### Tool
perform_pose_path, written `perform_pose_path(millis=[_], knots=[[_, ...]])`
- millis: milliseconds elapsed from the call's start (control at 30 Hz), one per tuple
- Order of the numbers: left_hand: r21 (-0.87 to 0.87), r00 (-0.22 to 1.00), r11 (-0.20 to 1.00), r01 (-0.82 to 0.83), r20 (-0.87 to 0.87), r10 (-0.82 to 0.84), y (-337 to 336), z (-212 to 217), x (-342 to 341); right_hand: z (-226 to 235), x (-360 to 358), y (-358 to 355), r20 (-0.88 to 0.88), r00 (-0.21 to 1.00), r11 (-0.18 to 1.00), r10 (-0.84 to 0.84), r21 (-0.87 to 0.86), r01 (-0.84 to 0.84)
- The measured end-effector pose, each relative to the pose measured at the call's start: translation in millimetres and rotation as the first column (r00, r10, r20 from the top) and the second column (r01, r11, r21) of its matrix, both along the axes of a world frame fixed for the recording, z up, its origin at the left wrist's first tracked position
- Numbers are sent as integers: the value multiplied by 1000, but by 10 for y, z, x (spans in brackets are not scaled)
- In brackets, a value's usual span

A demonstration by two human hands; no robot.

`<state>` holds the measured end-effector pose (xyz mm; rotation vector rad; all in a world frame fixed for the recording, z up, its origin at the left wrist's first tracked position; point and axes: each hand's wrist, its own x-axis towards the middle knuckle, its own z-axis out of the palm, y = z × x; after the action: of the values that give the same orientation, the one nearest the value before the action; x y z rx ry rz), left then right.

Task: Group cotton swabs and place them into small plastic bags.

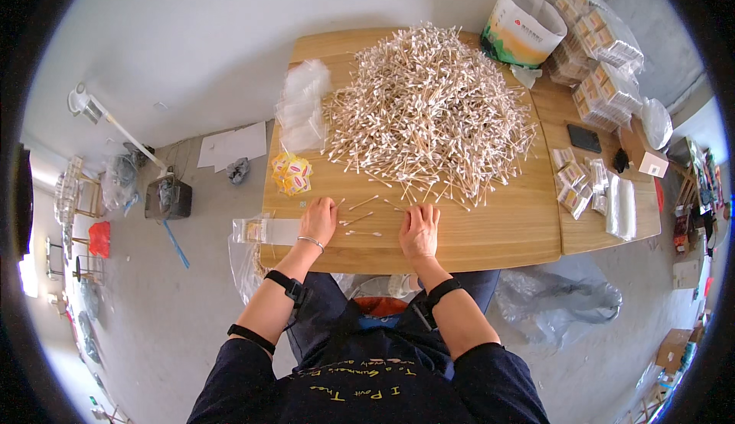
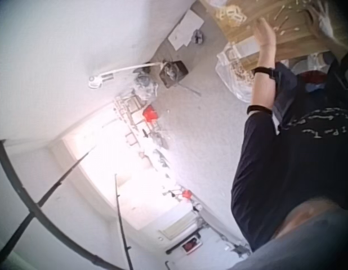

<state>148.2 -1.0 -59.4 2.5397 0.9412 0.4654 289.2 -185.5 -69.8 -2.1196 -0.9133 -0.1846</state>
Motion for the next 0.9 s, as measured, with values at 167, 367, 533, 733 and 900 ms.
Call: perform_pose_path(millis=[167, 367, 533, 733, 900], knots=[[-13, 998, 998, -59, 33, 59, 31, 27, 248, -3, 0, 6, 5, 1000, 1000, -3, -15, 3], [-73, 975, 975, 208, 100, -201, -268, 45, 417, -16, 16, -5, 17, 1000, 1000, -2, 26, 2], [-109, 947, 941, 322, 40, -319, -336, 83, 162, 13, 17, 2, 12, 1000, 998, -15, 59, 14], [-56, 945, 944, 325, 59, -322, -522, 112, -68, -1, 55, -28, -52, 999, 1000, -6, 15, 7], [-119, 950, 948, 296, 137, -279, -439, -21, -148, -41, 40, 123, -50, 999, 998, 21, 67, -18]])
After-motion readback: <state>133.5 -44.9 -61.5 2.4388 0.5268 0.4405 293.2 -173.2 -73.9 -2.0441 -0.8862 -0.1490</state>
